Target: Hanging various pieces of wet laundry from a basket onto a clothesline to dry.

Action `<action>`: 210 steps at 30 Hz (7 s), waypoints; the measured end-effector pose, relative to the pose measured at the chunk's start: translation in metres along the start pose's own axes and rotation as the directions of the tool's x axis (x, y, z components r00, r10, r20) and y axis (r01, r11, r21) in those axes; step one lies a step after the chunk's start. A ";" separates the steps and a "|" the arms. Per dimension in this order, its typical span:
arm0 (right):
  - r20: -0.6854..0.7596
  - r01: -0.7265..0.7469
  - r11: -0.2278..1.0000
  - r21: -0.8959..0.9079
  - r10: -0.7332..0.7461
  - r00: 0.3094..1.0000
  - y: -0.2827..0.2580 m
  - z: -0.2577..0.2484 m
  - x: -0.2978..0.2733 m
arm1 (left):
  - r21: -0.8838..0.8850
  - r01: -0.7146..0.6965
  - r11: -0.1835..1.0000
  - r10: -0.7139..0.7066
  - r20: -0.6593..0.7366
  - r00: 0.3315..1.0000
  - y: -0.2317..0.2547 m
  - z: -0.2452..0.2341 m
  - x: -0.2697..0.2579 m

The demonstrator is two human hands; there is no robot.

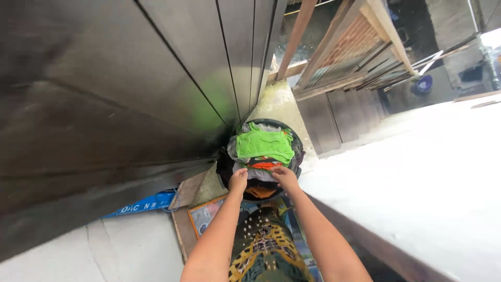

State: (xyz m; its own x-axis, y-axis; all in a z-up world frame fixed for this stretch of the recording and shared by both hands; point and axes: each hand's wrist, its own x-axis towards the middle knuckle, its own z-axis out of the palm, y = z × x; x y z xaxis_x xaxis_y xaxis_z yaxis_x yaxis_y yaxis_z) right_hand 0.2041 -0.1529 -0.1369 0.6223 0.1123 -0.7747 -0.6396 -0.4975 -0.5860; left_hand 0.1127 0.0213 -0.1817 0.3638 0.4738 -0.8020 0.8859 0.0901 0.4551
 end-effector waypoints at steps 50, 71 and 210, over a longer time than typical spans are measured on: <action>0.511 0.302 0.928 0.221 -0.373 0.774 -0.240 -0.004 -0.262 | 0.074 -0.547 0.834 0.541 -0.306 0.783 0.071 -0.199 -0.299; 0.882 0.678 0.576 0.457 -0.390 -0.264 -0.060 0.178 -0.671 | 0.018 -0.497 0.868 0.256 -0.873 0.415 -0.317 -0.246 -0.724; 0.748 0.909 -0.385 -0.162 -0.649 -0.142 0.130 0.177 -0.722 | 0.265 -0.493 0.829 0.263 -0.962 -0.074 -0.473 -0.268 -0.795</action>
State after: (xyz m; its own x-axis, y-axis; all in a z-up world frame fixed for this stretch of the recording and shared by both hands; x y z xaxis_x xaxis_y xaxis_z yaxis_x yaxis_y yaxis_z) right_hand -0.4083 -0.1460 0.3038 -0.0108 0.9501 0.3118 0.8849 0.1543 -0.4396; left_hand -0.6728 -0.1628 0.3441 -0.0706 0.8311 0.5516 0.6308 -0.3912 0.6701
